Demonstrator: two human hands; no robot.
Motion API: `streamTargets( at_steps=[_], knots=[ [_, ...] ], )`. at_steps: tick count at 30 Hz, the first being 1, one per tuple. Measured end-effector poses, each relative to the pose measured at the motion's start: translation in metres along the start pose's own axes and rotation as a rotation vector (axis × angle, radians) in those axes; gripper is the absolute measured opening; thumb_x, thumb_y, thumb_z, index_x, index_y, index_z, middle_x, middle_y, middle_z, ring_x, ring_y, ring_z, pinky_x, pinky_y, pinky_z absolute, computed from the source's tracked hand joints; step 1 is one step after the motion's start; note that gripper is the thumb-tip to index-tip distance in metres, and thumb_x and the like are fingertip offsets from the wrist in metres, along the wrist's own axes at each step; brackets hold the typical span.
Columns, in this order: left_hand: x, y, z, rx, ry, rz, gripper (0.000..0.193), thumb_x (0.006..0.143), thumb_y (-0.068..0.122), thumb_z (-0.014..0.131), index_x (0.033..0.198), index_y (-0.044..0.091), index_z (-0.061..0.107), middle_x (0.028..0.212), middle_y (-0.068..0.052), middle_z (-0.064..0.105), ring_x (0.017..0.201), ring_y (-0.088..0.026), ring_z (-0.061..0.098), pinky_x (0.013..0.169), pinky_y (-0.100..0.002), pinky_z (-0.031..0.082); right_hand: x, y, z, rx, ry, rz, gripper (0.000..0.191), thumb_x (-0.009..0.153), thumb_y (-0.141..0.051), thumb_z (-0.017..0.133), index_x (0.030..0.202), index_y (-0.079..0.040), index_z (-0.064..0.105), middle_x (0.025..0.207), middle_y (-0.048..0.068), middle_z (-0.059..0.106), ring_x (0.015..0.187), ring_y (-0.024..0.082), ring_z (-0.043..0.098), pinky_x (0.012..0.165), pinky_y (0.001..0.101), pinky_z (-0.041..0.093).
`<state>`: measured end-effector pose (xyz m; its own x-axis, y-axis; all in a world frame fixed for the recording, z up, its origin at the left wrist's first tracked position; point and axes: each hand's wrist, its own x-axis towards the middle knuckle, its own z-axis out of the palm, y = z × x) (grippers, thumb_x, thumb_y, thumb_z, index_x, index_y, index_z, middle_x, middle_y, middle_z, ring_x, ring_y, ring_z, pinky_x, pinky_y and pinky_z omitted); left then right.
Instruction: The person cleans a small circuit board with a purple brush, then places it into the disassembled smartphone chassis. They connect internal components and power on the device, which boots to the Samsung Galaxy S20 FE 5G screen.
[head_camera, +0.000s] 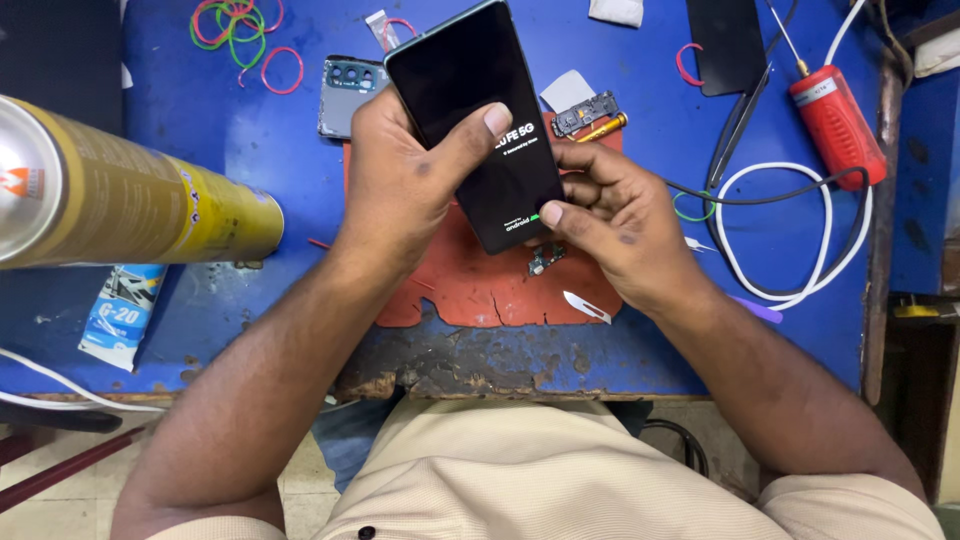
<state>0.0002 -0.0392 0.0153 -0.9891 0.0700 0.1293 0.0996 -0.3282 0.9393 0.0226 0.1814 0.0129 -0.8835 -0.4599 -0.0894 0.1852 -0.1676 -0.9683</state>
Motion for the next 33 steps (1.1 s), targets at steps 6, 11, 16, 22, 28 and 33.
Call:
streamTargets(
  at_steps=[6,11,16,22,28,33],
  knots=[
    [-0.006,0.003,0.011,-0.457,-0.147,-0.241,0.078,0.106,0.066,0.038,0.144,-0.001,0.05,0.123,-0.011,0.068,0.111,-0.018,0.07,0.101,-0.035,0.06,0.001,0.009,0.004,0.115,0.03,-0.01,0.044,0.104,-0.003,0.062,0.144,0.004,0.048,0.127,0.014,0.069,0.113,0.019,0.071,0.094,0.0387,0.063],
    [-0.01,0.0,0.012,-0.525,-0.273,-0.267,0.096,0.106,0.075,0.024,0.152,-0.006,0.048,0.117,-0.014,0.069,0.103,-0.021,0.069,0.089,-0.035,0.057,0.002,-0.001,0.005,0.05,-0.046,-0.029,0.051,0.104,-0.006,0.064,0.152,-0.005,0.046,0.125,0.009,0.071,0.112,0.014,0.069,0.096,0.0333,0.062],
    [-0.003,0.0,-0.008,-0.298,-0.199,-0.038,0.096,0.106,0.075,0.03,0.144,-0.01,0.053,0.112,-0.02,0.07,0.1,-0.026,0.067,0.096,-0.037,0.057,-0.001,-0.034,-0.012,-0.995,0.024,-0.112,0.015,0.096,-0.009,0.074,0.111,-0.006,0.075,0.099,0.005,0.075,0.091,0.016,0.07,0.078,0.031,0.057],
    [0.001,0.001,-0.022,-0.41,-0.109,-0.069,0.086,0.102,0.074,0.04,0.122,-0.007,0.06,0.107,-0.019,0.067,0.094,-0.031,0.073,0.087,-0.046,0.065,0.005,-0.039,-0.012,-1.34,-0.319,-0.348,0.017,0.08,-0.02,0.081,0.095,-0.011,0.079,0.089,0.004,0.07,0.09,0.027,0.063,0.083,0.0413,0.052],
    [0.003,0.008,-0.019,-0.443,-0.06,-0.091,0.088,0.102,0.074,0.037,0.128,-0.007,0.057,0.102,-0.019,0.067,0.088,-0.029,0.07,0.083,-0.043,0.061,0.005,-0.04,-0.007,-1.331,-0.328,-0.273,0.018,0.075,-0.02,0.081,0.086,-0.009,0.073,0.086,0.006,0.068,0.088,0.029,0.062,0.078,0.0418,0.052],
    [0.005,0.013,-0.01,-0.335,-0.057,-0.071,0.096,0.099,0.076,0.039,0.141,-0.008,0.053,0.103,-0.019,0.068,0.089,-0.029,0.071,0.085,-0.041,0.062,0.001,-0.041,-0.008,-0.971,-0.256,-0.061,0.014,0.081,-0.012,0.078,0.09,-0.005,0.07,0.084,0.005,0.073,0.072,0.022,0.072,0.062,0.0342,0.056]
  ],
)
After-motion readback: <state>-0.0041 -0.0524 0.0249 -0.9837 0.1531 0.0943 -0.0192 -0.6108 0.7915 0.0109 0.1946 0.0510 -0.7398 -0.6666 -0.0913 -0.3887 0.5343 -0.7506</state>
